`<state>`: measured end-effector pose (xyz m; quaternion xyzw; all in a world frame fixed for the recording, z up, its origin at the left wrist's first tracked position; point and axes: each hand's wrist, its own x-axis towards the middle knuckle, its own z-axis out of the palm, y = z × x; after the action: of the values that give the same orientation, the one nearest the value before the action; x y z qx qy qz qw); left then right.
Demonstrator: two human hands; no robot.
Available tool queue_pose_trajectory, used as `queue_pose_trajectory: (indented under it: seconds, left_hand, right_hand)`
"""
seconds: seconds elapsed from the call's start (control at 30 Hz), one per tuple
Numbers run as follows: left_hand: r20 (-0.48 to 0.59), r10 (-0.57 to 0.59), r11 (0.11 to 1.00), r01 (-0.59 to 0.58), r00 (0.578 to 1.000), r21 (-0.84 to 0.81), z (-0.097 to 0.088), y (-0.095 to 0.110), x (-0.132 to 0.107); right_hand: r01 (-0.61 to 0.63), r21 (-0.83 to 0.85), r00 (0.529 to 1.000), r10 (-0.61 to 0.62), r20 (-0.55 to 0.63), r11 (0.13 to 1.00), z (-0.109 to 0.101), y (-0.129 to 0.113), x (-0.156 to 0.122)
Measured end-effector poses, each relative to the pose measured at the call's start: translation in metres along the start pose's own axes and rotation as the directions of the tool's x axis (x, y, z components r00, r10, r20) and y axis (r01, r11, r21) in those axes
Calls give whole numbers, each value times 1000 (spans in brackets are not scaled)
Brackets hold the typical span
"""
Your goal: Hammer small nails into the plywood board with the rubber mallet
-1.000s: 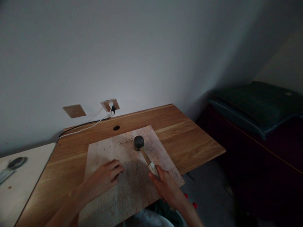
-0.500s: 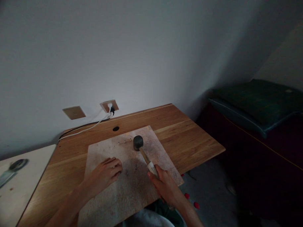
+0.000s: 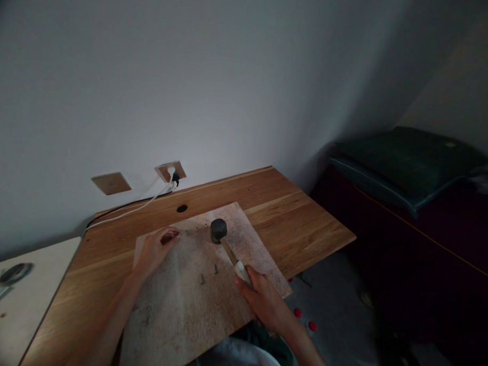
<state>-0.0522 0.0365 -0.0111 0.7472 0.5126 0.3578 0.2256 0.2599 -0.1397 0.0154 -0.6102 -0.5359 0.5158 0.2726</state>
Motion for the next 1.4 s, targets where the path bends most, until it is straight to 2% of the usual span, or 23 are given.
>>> queue_pose_trajectory:
  seconds: [0.13,0.43,0.53,0.73,0.93,1.03,1.13,1.3,1.4]
  left_hand:
    - [-7,13,1000,-13,1000,-25,3,-6,-5]
    - [-27,36,996,-34,999,87,6,-10,-6]
    - [-12,32,995,-31,999,95,8,-11,-6]
    - [14,20,996,-21,1000,83,8,-8,-6]
    - [2,-40,999,40,999,23,7,-3,-6]
    - [-12,-60,998,60,998,5,8,-3,-7]
    - [-31,-74,997,75,997,22,8,-5,-7]
    - [-46,-96,995,98,994,35,10,-9,-6]
    - [-40,-74,997,75,996,15,12,-11,-7]
  right_hand:
    - [-7,12,1000,7,10,1000,1,4,0]
    - [-51,-31,999,51,-5,998,2,3,-2]
    - [-28,-1,1000,28,-4,1000,3,1,-1]
    - [27,-39,999,-26,26,999,12,-25,10]
    - [55,-62,994,-49,96,997,33,-52,42]
    - [103,-100,988,-89,128,990,41,-56,55]
    - [101,-158,988,-80,136,982,46,-58,60]
    - [120,-291,992,-106,62,949,52,-62,60]
    - [105,-314,994,-91,58,943,52,-60,60]
